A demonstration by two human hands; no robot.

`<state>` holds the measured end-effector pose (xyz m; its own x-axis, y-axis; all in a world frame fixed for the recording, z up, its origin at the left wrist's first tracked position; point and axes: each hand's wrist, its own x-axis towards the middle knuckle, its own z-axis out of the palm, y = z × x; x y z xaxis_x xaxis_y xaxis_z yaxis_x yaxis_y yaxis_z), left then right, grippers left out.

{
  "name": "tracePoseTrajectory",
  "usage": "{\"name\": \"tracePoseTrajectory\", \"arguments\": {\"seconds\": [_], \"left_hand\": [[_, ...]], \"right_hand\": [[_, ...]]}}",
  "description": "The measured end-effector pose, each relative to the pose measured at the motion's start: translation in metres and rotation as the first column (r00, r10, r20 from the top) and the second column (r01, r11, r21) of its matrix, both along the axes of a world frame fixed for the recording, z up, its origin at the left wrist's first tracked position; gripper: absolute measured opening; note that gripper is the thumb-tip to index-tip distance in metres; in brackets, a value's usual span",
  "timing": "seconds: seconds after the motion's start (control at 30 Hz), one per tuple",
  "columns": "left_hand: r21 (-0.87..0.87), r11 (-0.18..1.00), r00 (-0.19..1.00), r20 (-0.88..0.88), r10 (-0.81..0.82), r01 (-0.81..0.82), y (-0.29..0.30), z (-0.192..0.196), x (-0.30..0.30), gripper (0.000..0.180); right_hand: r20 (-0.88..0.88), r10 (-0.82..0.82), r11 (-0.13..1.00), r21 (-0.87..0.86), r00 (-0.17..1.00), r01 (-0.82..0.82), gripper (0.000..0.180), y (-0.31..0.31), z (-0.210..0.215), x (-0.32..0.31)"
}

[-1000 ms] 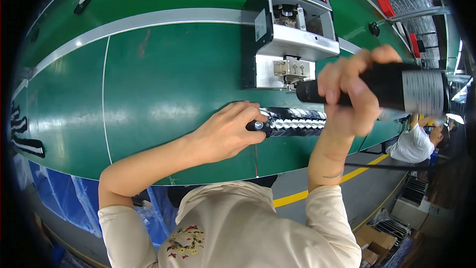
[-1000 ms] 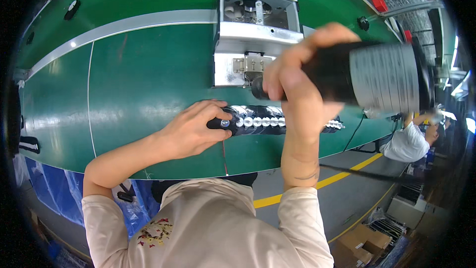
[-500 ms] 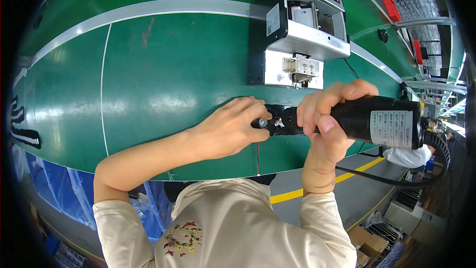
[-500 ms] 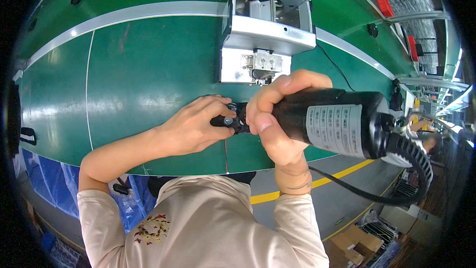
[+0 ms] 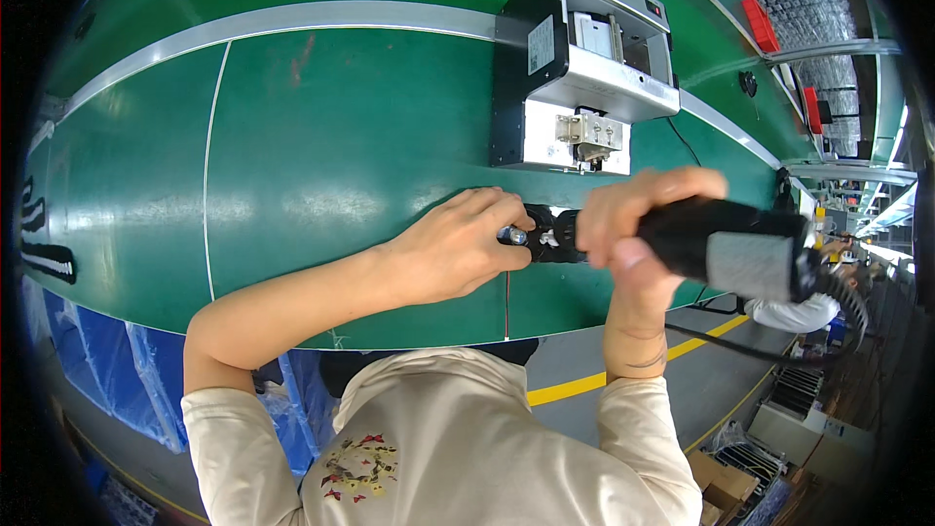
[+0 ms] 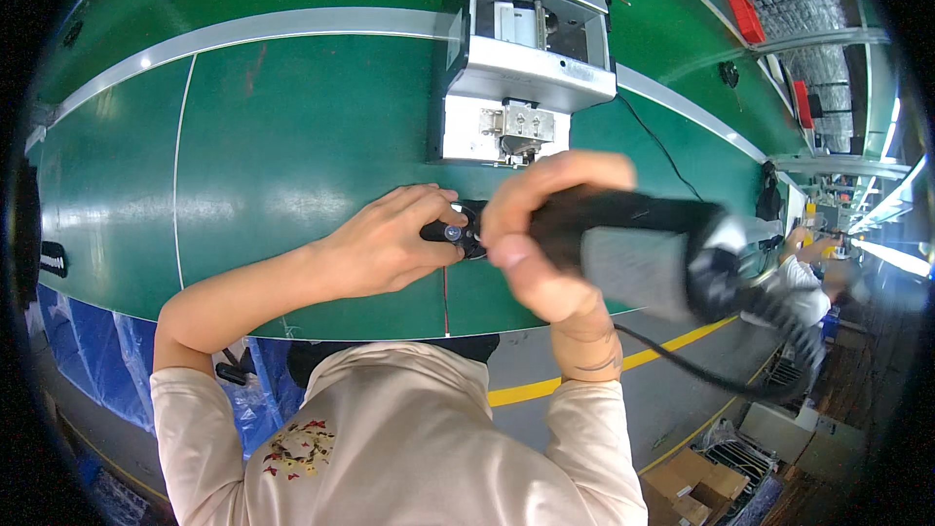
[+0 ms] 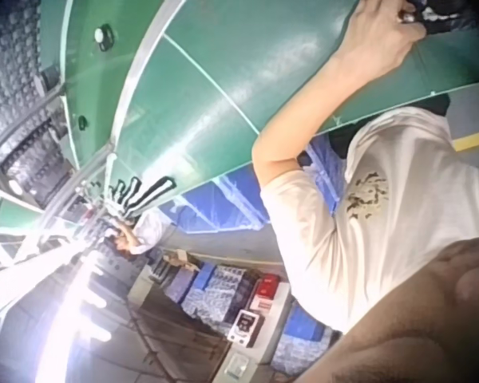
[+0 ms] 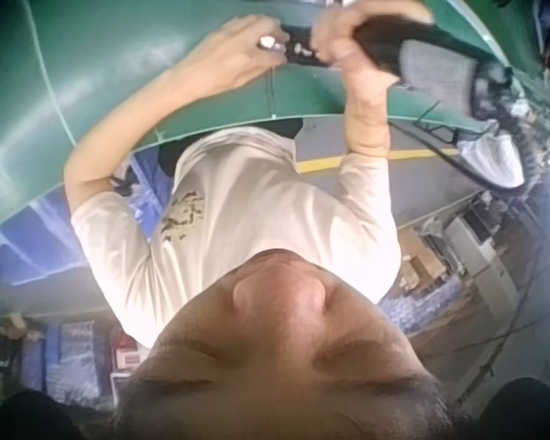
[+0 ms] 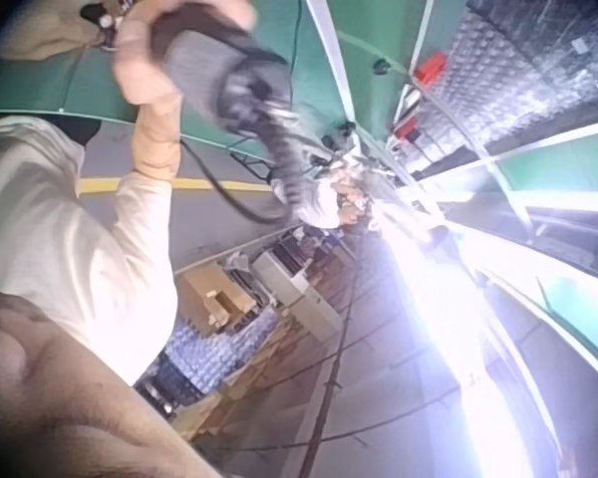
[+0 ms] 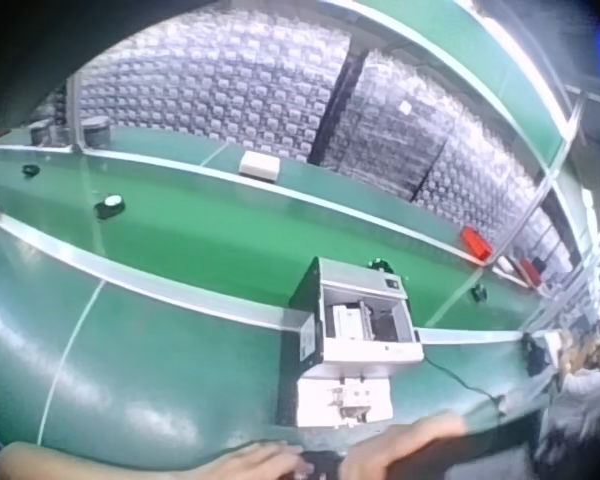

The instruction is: Assemble small electronic components using an electric screwdriver at a factory workbench.

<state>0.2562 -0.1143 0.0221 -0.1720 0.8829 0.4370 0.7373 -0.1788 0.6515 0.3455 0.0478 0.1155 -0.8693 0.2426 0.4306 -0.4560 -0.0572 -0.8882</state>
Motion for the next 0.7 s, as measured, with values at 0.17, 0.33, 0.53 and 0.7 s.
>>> {"name": "tracePoseTrajectory", "arguments": {"seconds": [0.17, 0.33, 0.53, 0.7], "left_hand": [[0.03, 1.0, 1.0, -0.003, 0.002, -0.002, -0.001, -0.002, 0.001, 0.018], [0.036, 0.999, 1.0, 0.019, -0.009, 0.008, 0.0, -0.002, 0.0, 0.018], [-0.023, 1.0, 1.0, 0.011, -0.017, 0.017, 0.001, -0.003, -0.001, 0.015], [-0.028, 0.999, 1.0, 0.009, -0.028, 0.028, 0.002, -0.004, -0.003, 0.015]], "right_hand": [[-0.282, -0.129, 0.991, -0.056, 0.951, 0.118, 0.051, 0.028, 0.033, -0.019], [-0.276, -0.237, 0.968, 0.015, 0.932, 0.25, 0.051, 0.034, 0.035, -0.042], [-0.14, -0.215, 0.976, -0.01, 0.967, 0.215, 0.043, 0.036, 0.031, -0.052], [-0.172, -0.109, 0.993, -0.068, 0.979, 0.098, 0.047, 0.022, 0.021, -0.017]]}}
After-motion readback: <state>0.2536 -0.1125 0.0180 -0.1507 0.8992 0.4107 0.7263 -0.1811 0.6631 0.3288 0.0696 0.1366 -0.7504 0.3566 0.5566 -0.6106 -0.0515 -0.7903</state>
